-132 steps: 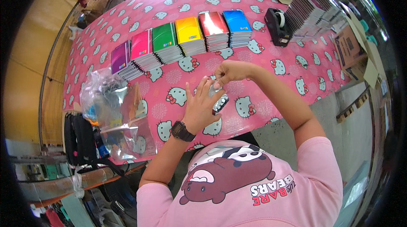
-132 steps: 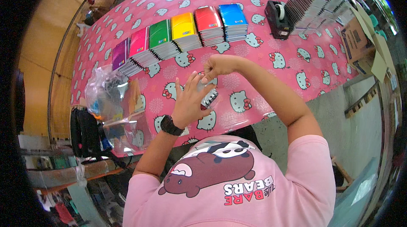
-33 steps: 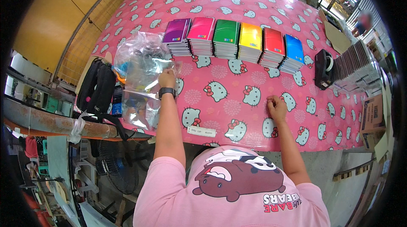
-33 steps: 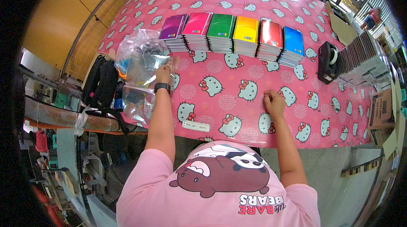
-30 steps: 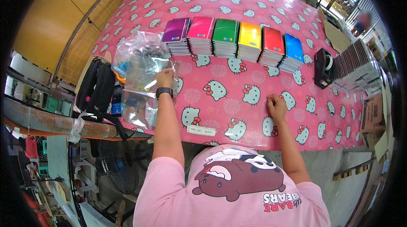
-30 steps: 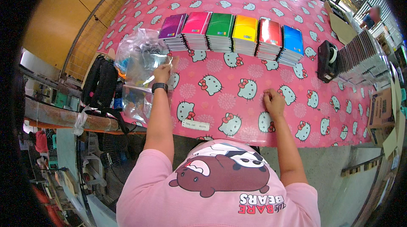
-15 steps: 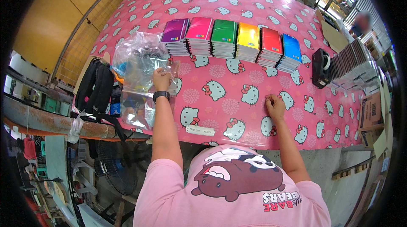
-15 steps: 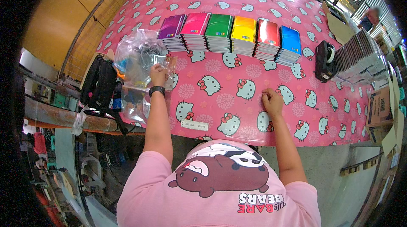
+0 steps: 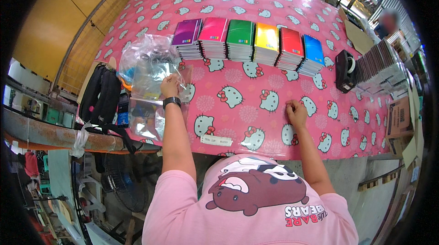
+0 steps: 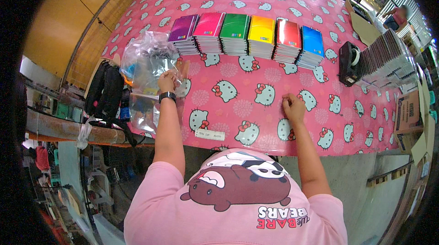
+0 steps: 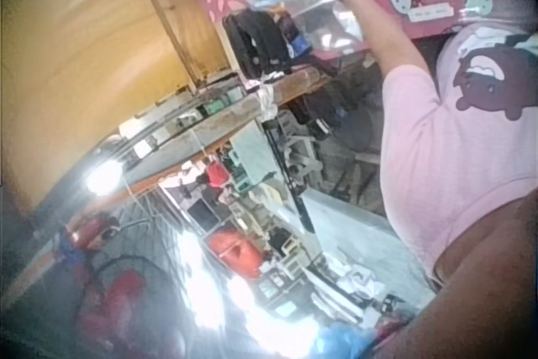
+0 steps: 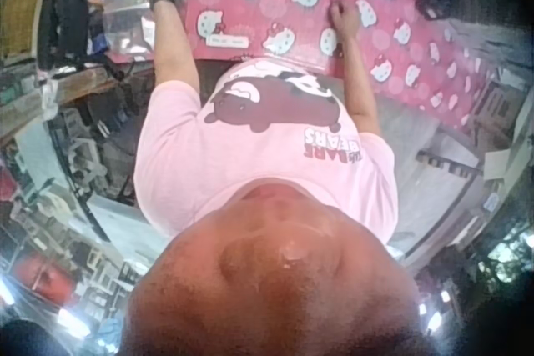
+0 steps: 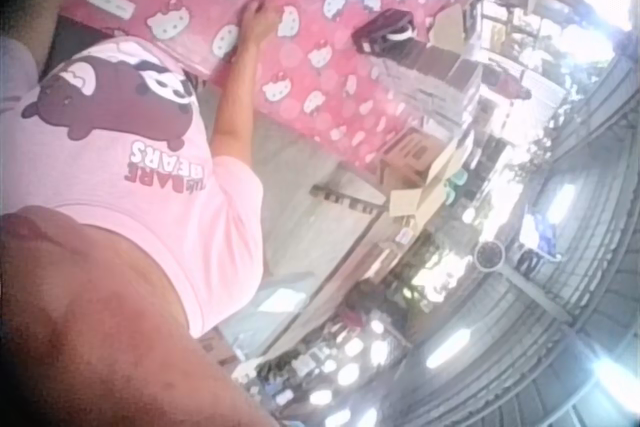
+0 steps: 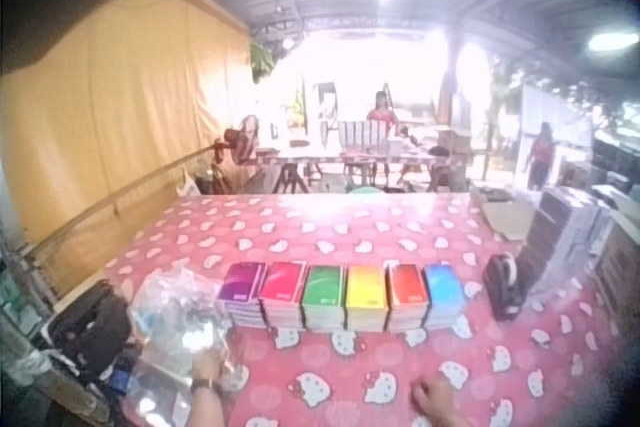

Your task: The person puts small notebooks into clear plastic sleeves, peels off the adhesive strips, and seals the bags. They handle several different colored notebooks, including purple, green, yellow, and blue, and place the finished packages into a stack.

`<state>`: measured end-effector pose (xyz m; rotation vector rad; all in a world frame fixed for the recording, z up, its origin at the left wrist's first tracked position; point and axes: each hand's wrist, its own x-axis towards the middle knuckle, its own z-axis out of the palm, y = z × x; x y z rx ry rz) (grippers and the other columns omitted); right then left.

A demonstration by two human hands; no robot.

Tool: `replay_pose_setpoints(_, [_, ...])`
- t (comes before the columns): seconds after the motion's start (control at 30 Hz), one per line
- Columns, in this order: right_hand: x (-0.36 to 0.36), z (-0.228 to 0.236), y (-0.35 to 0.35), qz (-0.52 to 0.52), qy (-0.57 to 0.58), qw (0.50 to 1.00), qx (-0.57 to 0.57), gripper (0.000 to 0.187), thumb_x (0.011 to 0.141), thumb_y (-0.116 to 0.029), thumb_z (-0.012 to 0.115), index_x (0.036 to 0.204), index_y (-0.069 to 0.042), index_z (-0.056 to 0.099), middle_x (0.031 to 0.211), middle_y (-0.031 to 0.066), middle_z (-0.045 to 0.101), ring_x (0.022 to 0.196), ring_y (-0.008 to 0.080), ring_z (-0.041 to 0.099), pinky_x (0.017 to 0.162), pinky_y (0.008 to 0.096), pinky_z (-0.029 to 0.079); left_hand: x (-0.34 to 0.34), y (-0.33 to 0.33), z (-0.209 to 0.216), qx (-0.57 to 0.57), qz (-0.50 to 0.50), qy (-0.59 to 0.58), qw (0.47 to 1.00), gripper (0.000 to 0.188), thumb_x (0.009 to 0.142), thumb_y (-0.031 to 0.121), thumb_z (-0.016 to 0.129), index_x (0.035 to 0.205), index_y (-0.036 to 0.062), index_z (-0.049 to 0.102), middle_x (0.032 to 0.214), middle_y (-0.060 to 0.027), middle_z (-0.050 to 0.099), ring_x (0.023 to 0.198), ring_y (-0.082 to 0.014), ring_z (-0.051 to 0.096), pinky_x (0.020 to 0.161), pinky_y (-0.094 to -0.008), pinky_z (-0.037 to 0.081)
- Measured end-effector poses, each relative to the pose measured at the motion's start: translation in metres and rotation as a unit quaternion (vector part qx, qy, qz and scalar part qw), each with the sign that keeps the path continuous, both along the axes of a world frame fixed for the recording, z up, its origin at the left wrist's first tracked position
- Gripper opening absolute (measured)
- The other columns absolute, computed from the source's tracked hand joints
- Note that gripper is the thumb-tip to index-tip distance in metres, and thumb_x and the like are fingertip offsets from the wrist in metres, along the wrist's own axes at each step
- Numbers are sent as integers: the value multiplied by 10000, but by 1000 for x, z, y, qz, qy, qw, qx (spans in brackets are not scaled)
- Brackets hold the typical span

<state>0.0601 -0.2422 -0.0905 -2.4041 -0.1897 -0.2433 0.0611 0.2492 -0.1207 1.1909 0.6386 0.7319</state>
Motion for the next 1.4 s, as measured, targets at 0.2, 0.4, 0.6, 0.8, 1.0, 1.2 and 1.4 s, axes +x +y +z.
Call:
replay_pose_setpoints(0.2, [-1,-1,-4,-8,-2,1000,-7,158,768,-186,577,877,-106,659,674,82,644,580,200,611,554,316,464,-2,-11,9,-54,-83,17,995,146,787,62,664,872,-13,572,627,-21,560,475,-72,469,422,-204,353])
replay_pose_setpoints(0.4, [1,-6,-5,-1,-16,1000,13,149,768,-179,574,865,-99,653,677,85,641,594,205,615,558,316,465,-5,10,3,-225,-21,-60,972,163,818,106,638,904,-18,577,742,-92,583,591,-168,556,536,-245,477])
replay_pose_setpoints(0.6, [0,-2,-1,4,-16,1000,7,146,771,-174,567,867,-101,650,653,68,633,575,204,606,561,317,467,-9,12,-2,-61,-65,-24,996,210,799,98,638,931,-58,589,743,-100,576,616,-188,566,568,-251,492])
replay_pose_setpoints(0.8, [8,-6,32,76,-80,990,88,138,764,-78,570,886,-29,613,783,101,600,708,194,583,638,283,451,-2,-4,14,-148,-21,-1,989,218,769,76,640,944,-51,607,648,-41,541,538,-126,518,483,-235,435])
replay_pose_setpoints(1.0, [28,40,199,367,-79,925,62,297,678,-65,584,972,-33,595,965,148,581,947,341,525,850,414,418,-2,-29,20,185,-93,126,970,282,844,101,578,1110,12,610,664,-4,571,523,-73,490,453,-224,382])
replay_pose_setpoints(1.2, [48,29,327,500,-112,857,60,435,774,-222,576,1183,-86,516,1163,140,552,1113,336,460,928,466,348,-4,-9,-14,244,-64,153,956,354,783,37,582,1134,-3,587,893,-83,652,727,-159,615,615,-286,480])
replay_pose_setpoints(1.4, [58,-1,331,424,-48,899,-96,483,846,-402,510,1247,-136,468,1315,78,451,1226,293,368,942,484,315,-18,-27,22,172,-20,103,980,412,769,2,554,1181,-7,548,904,-59,620,804,-131,582,727,-232,467])
